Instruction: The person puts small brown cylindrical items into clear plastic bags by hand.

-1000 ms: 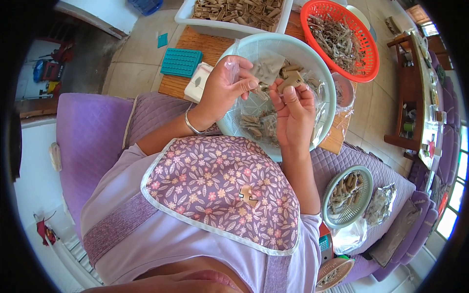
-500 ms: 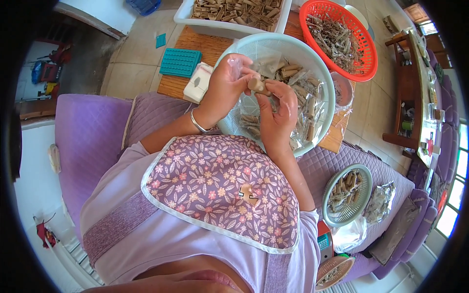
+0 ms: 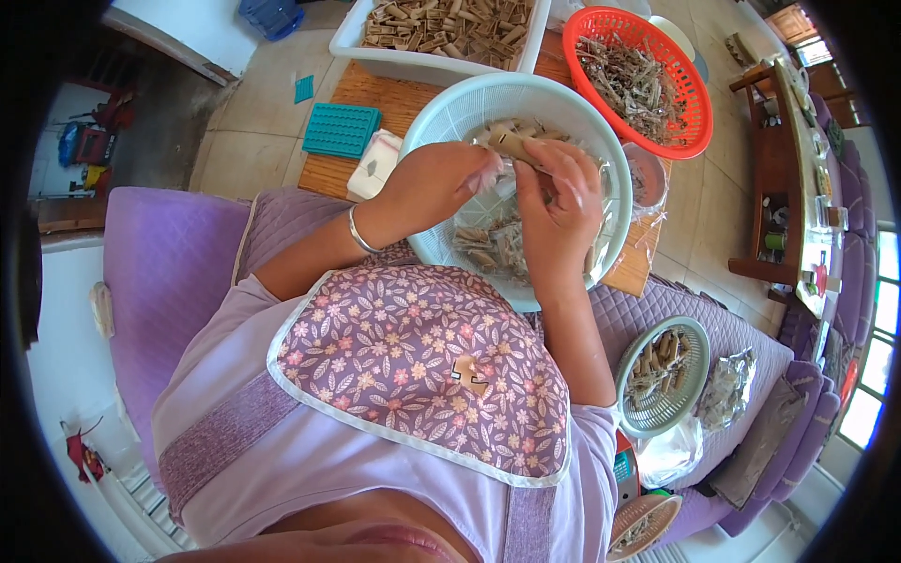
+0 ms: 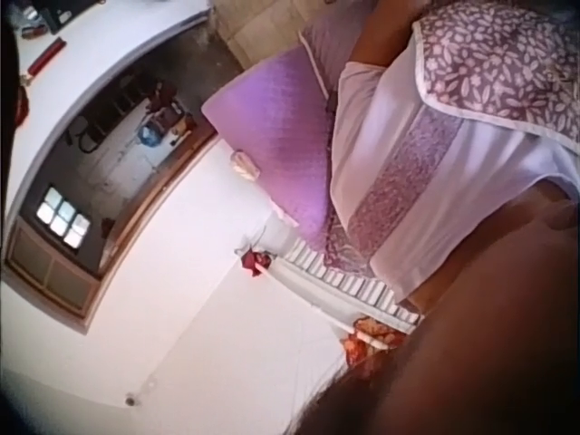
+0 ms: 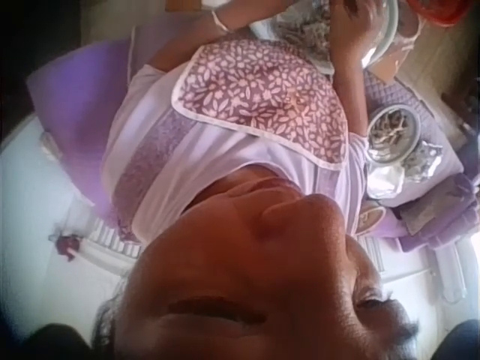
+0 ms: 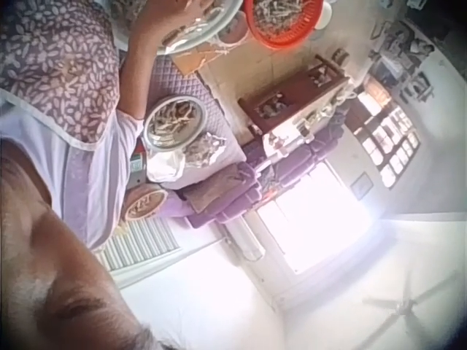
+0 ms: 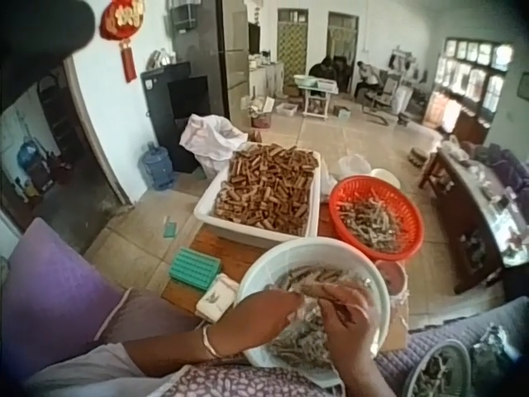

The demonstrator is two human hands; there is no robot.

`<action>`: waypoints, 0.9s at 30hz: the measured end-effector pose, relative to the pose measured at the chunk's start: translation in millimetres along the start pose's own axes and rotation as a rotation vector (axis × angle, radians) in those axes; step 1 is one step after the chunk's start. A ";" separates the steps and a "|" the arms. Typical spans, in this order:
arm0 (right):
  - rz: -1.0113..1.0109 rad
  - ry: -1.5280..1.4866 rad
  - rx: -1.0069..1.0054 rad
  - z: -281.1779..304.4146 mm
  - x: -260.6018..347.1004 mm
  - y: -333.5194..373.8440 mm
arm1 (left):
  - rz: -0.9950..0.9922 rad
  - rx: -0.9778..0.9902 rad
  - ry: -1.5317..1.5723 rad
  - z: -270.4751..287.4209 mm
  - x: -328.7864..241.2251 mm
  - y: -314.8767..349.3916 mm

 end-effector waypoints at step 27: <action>0.188 0.264 0.503 -7.0 -9.8 -10.2 | -0.101 -0.018 -0.082 -9.6 -6.7 -5.4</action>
Point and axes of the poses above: each hand's wrist, its own y-axis away from the middle knuckle, its own z-axis out of the back of the hand, x = y × z, the point moved 5 cm from there along -y, towards the middle knuckle, and after that the axes turned 15 degrees about z, right-handed, at the moved point
